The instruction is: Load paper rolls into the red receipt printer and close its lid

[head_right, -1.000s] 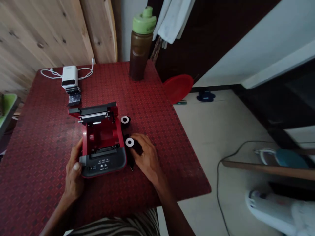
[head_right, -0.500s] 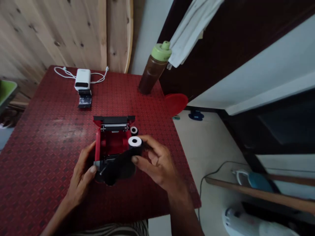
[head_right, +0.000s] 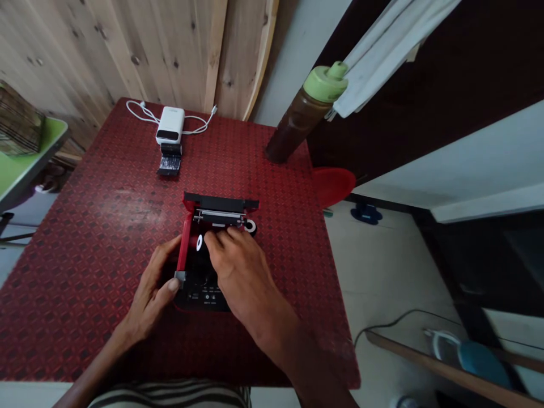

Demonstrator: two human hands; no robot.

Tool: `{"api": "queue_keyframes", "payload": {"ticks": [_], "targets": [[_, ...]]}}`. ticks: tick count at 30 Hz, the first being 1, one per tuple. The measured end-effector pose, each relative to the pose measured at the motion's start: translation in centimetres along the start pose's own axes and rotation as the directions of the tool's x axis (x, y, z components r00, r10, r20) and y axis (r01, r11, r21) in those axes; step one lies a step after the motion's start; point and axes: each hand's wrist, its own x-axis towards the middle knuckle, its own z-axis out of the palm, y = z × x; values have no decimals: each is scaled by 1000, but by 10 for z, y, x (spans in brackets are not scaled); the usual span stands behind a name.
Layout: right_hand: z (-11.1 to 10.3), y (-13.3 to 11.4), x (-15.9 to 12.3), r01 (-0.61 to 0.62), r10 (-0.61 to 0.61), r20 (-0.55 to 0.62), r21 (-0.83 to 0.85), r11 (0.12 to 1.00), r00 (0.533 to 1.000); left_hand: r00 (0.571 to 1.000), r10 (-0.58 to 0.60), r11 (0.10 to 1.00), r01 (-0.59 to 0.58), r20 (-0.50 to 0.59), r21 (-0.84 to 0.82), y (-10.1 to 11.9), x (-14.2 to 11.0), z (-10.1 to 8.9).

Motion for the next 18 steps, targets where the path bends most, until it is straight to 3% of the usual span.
{"api": "queue_keyframes", "payload": {"ticks": [6, 13, 18], "targets": [[3, -7, 13, 1, 13, 96, -146, 989, 995, 1000, 14, 1000, -15, -4, -6, 1, 0, 1], [5, -3, 32, -45, 85, 298, -140, 989, 951, 1000, 5, 1000, -5, 15, -4, 5, 1, 1], [9, 5, 27, -58, 65, 252, -32, 998, 966, 1000, -2, 1000, 2, 11, 9, 3, 0, -1]]}}
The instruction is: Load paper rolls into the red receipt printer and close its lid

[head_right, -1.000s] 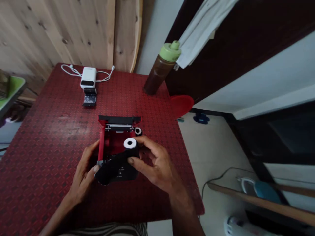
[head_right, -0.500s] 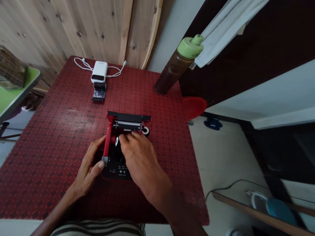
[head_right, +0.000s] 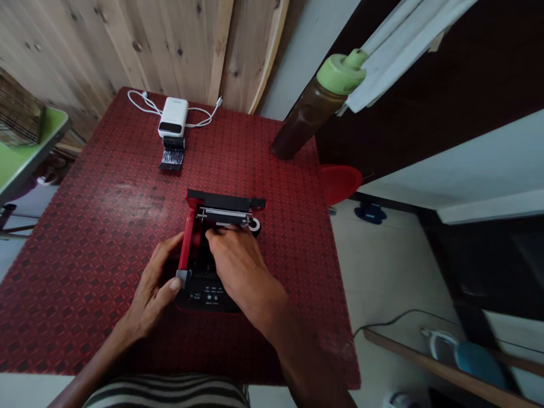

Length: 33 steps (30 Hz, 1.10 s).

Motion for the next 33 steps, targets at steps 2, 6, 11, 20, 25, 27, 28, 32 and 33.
{"api": "queue_keyframes", "payload": {"ticks": [2, 6, 11, 20, 25, 27, 28, 32, 33], "targets": [[4, 5, -7, 22, -16, -79, 83, 996, 997, 1000, -4, 1000, 4, -2, 1, -1, -1, 0], [2, 12, -30, 162, -106, -211, 269, 950, 972, 1000, -2, 1000, 2, -2, -3, -1, 1, 0], [-2, 11, -45, 294, -195, -304, 322, 900, 932, 1000, -12, 999, 12, -3, -29, 4, 4, -2], [18, 8, -48, 291, -100, -450, 378, 879, 887, 979, -44, 996, 28, -199, -82, 31, 31, -6], [31, -4, -59, 279, -84, -657, 197, 940, 749, 952, 177, 984, -173, -250, 39, 51, 81, -11], [35, -10, -63, 274, -68, -717, 174, 946, 693, 955, 196, 980, -195, -225, 29, 57, 90, -10], [37, -13, -65, 271, -56, -733, 178, 946, 678, 953, 195, 980, -195, -233, 24, 59, 91, -9], [39, -22, -74, 226, -45, -737, 148, 963, 674, 940, 170, 984, -176, -295, 8, 61, 80, -4], [39, -24, -77, 215, -55, -735, 126, 968, 676, 942, 160, 986, -167, -296, 1, 60, 75, -3]]}}
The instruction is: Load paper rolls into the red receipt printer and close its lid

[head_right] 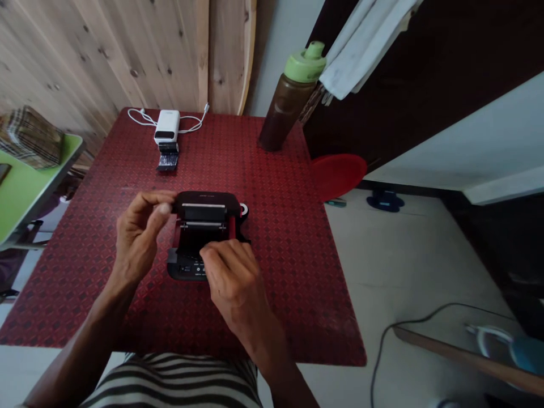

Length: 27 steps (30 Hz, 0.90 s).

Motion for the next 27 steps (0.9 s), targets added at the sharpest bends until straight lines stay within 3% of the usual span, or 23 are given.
{"api": "queue_keyframes", "payload": {"ticks": [4, 6, 9, 12, 15, 23, 27], "targets": [[-3, -7, -6, 26, -28, -11, -88, 996, 1000, 998, -64, 998, 64, -10, 1, -3, -21, 0], [-3, -9, -8, 21, -27, -38, -148, 989, 999, 985, -175, 983, 175, 5, -59, -6, -32, 1], [0, -10, -10, -3, -19, -93, -232, 973, 995, 911, -409, 893, 410, 43, -188, -9, -47, 2], [3, -7, -11, -28, 9, -95, -193, 981, 995, 832, -545, 790, 551, 103, -270, -9, -54, 3], [4, -5, -11, -32, 23, -70, -118, 993, 997, 807, -569, 745, 587, 157, -316, -5, -53, 4], [3, -5, -10, -63, 61, -27, -82, 995, 998, 824, -546, 763, 565, 156, -316, -4, -48, 4], [6, -5, -13, -55, 52, -60, -49, 997, 997, 841, -518, 792, 541, 157, -284, -9, -49, 3]]}}
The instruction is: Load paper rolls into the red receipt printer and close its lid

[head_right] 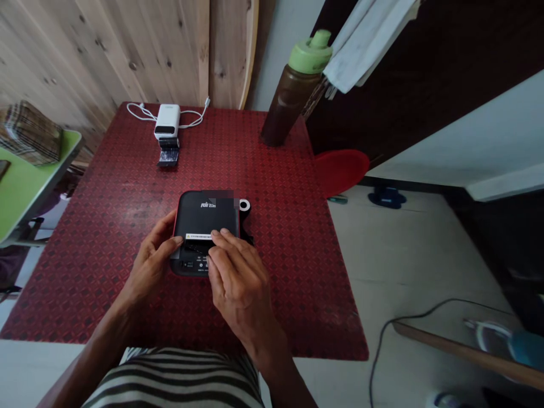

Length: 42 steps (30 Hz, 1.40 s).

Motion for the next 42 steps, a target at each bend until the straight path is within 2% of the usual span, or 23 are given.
{"api": "queue_keyframes", "payload": {"ticks": [4, 6, 8, 11, 13, 17, 24, 30, 37, 42], "targets": [[-4, 0, -11, -53, 58, -75, 60, 997, 995, 1000, 26, 999, -26, 11, 29, -4, -8, -8], [-7, 1, -22, -150, 159, -146, 69, 986, 976, 999, 32, 999, -33, 27, 33, -5, -14, -12], [-8, 3, -36, -293, 307, -169, 101, 951, 937, 999, 33, 998, -34, 39, 43, -7, -20, -14], [-4, 6, -53, -487, 513, -56, 238, 840, 857, 999, 33, 998, -34, 24, 44, -8, -23, -15], [1, 6, -59, -535, 567, 3, 336, 775, 824, 999, 36, 999, -36, 17, 30, -10, -23, -16], [4, 3, -62, -528, 580, -2, 410, 744, 815, 998, 58, 998, -59, 29, 37, -12, -24, -18], [-2, -5, -67, -520, 559, -19, 344, 782, 829, 1000, 29, 998, -29, -1, 59, -11, -35, -22], [-2, -7, -74, -517, 543, -24, 276, 810, 839, 1000, -21, 998, 22, -18, 55, -7, -34, -22], [-4, -5, -74, -516, 537, -23, 245, 821, 843, 993, -91, 996, 90, -70, -13, 4, -34, -13], [1, -6, -78, -543, 569, -17, 275, 793, 822, 993, -79, 997, 80, -87, 1, 6, -33, -7]]}}
